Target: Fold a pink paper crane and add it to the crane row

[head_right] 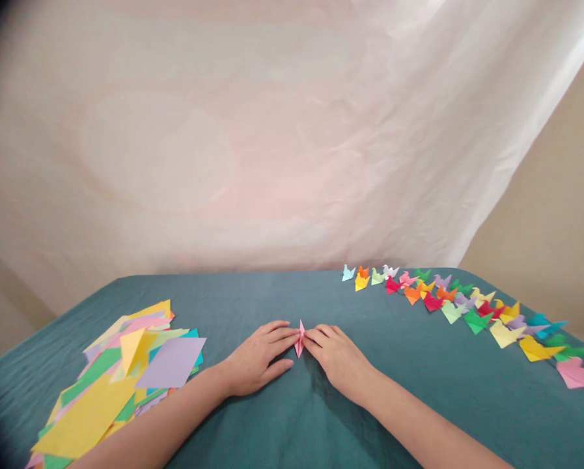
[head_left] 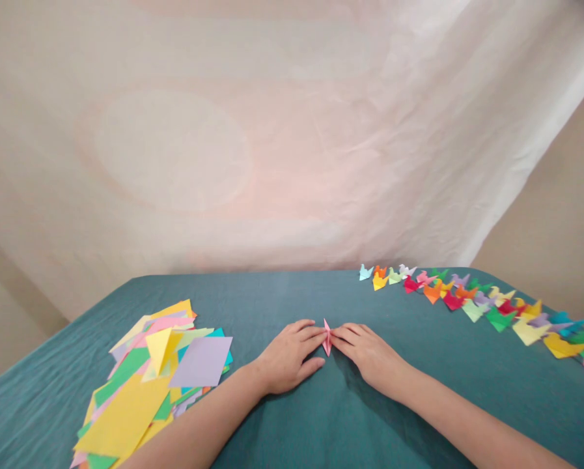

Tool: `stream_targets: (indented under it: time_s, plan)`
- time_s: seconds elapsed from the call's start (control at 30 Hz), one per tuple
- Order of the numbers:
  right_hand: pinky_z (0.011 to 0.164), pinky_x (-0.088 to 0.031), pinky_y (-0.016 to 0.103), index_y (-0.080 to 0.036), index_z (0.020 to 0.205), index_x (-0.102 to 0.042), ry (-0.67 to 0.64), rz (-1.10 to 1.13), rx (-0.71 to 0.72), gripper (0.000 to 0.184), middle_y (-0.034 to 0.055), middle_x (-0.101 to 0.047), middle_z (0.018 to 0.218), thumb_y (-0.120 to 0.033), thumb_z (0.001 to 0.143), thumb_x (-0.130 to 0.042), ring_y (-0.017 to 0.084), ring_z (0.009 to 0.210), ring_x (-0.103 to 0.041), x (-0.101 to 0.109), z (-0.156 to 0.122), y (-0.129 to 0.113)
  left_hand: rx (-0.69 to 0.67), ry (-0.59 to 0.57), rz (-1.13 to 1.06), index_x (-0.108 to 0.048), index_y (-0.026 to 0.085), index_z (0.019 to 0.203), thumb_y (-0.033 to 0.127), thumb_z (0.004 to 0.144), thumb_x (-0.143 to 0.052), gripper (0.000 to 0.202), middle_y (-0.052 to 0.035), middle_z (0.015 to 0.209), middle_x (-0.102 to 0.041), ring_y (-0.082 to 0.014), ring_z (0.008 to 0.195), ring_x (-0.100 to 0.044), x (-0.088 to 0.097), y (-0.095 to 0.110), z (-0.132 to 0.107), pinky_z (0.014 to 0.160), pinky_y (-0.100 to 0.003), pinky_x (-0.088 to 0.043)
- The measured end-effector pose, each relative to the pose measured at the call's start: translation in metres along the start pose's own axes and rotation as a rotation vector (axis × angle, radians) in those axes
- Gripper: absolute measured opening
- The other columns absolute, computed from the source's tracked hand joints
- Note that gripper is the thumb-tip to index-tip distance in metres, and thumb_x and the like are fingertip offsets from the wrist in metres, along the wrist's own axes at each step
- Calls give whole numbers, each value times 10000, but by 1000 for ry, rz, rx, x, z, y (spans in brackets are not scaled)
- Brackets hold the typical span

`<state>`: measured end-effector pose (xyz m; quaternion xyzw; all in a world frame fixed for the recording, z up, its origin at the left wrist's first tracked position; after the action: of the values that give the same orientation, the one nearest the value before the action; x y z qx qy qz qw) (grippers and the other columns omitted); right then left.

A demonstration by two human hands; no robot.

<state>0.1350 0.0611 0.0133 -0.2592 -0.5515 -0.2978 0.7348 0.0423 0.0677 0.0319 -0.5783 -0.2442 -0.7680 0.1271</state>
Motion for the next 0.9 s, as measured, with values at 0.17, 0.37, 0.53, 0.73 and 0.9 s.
stream_targets:
  time_s: [0.17, 0.37, 0.53, 0.73, 0.9]
  plan:
    - [890, -407, 353, -186, 1173, -552, 25, 6, 4, 383, 77, -575, 1159, -55, 834, -430, 200, 1060, -468, 0, -1, 0, -13, -45, 9, -361, 212, 1348, 409, 908, -396, 483, -49, 1373, -410, -241, 1284, -303, -3, 0, 0, 1072, -398, -248]
    - [897, -405, 364, -155, 1148, -575, 116, 47, -10, 348, 94, -600, 1115, -74, 839, -437, 206, 1030, -490, 0, -3, 4, -16, -59, 11, -358, 220, 1350, 421, 911, -381, 484, -44, 1380, -404, -247, 1283, -308, -4, 0, -1, 1070, -401, -243]
    - [900, -408, 385, -136, 1156, -575, 196, 47, -50, 414, 109, -601, 1111, -21, 793, -413, 217, 1018, -503, 6, -6, 7, -13, -71, 9, -364, 220, 1347, 428, 915, -369, 480, -47, 1374, -412, -246, 1273, -322, -5, -1, -1, 1063, -396, -248]
    - [895, -415, 393, -156, 1222, -523, 172, 19, -51, 467, 112, -546, 1201, -19, 792, -406, 223, 1061, -482, 5, -5, 7, -4, -75, 19, -359, 224, 1350, 441, 912, -374, 489, -55, 1375, -407, -257, 1260, -334, -6, -1, -1, 1052, -414, -262]
    - [871, -422, 370, -190, 1194, -542, 127, 44, -34, 395, 100, -556, 1179, -71, 836, -426, 210, 1044, -488, 1, -3, 7, -41, -42, 34, -440, 265, 1295, 432, 918, -373, 417, -41, 1344, -442, -250, 1237, -365, -4, 1, -1, 1043, -418, -272]
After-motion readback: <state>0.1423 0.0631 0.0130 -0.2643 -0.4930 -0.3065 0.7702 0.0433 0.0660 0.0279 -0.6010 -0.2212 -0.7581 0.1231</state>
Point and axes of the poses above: each hand's wrist, its own z-axis towards the middle knuckle, its own x-axis out of the back of the hand, y = z × x, the point moved 9 cm from there along z, towards the middle knuckle
